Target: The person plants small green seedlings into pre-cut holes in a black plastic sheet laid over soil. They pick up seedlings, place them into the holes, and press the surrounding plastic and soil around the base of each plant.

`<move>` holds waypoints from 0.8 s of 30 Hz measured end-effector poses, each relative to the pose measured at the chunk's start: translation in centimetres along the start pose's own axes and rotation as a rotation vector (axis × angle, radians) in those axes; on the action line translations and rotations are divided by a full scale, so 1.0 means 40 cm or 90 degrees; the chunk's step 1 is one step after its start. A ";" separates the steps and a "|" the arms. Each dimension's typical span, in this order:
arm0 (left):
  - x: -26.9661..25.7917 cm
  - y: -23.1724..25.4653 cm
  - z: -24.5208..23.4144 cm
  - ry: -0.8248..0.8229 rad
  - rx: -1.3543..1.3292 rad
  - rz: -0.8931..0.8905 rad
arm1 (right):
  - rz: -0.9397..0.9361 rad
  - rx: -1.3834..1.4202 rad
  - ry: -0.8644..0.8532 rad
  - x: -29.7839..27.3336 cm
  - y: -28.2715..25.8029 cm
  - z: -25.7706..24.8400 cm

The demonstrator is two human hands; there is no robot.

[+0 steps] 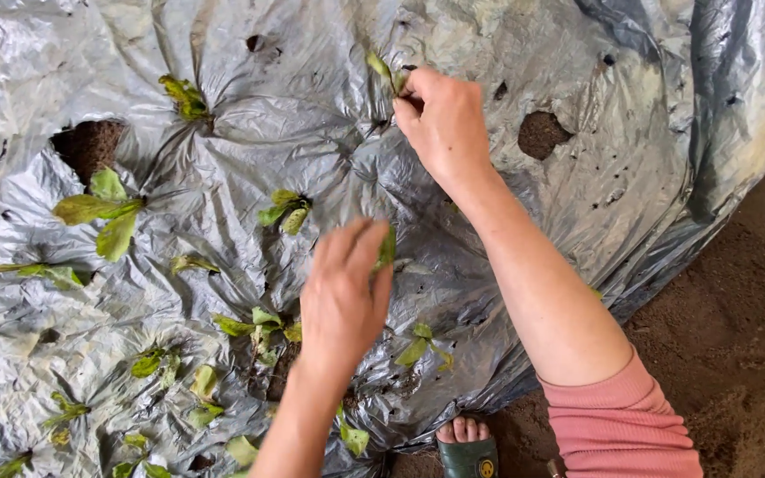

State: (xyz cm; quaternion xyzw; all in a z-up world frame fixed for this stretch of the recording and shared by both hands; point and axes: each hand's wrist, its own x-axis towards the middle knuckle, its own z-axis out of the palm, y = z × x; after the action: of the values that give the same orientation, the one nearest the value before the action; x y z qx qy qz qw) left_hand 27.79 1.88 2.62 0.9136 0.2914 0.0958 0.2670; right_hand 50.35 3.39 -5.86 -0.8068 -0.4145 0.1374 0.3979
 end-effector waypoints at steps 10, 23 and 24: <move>-0.317 -0.008 -0.070 -0.007 -0.086 -0.076 | -0.098 -0.171 -0.066 -0.023 -0.047 0.024; -0.497 -0.197 -0.087 0.139 -0.012 -0.172 | -0.140 -0.185 -0.039 -0.036 -0.006 0.083; -0.506 -0.220 -0.094 0.140 -0.013 -0.174 | -0.141 -0.186 -0.041 -0.034 -0.007 0.083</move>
State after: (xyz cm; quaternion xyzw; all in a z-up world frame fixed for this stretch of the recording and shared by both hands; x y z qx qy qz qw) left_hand 5.88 -2.25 0.62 0.8466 0.4392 0.1613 0.2536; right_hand 47.53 4.19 -7.94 -0.8005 -0.5289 0.0569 0.2761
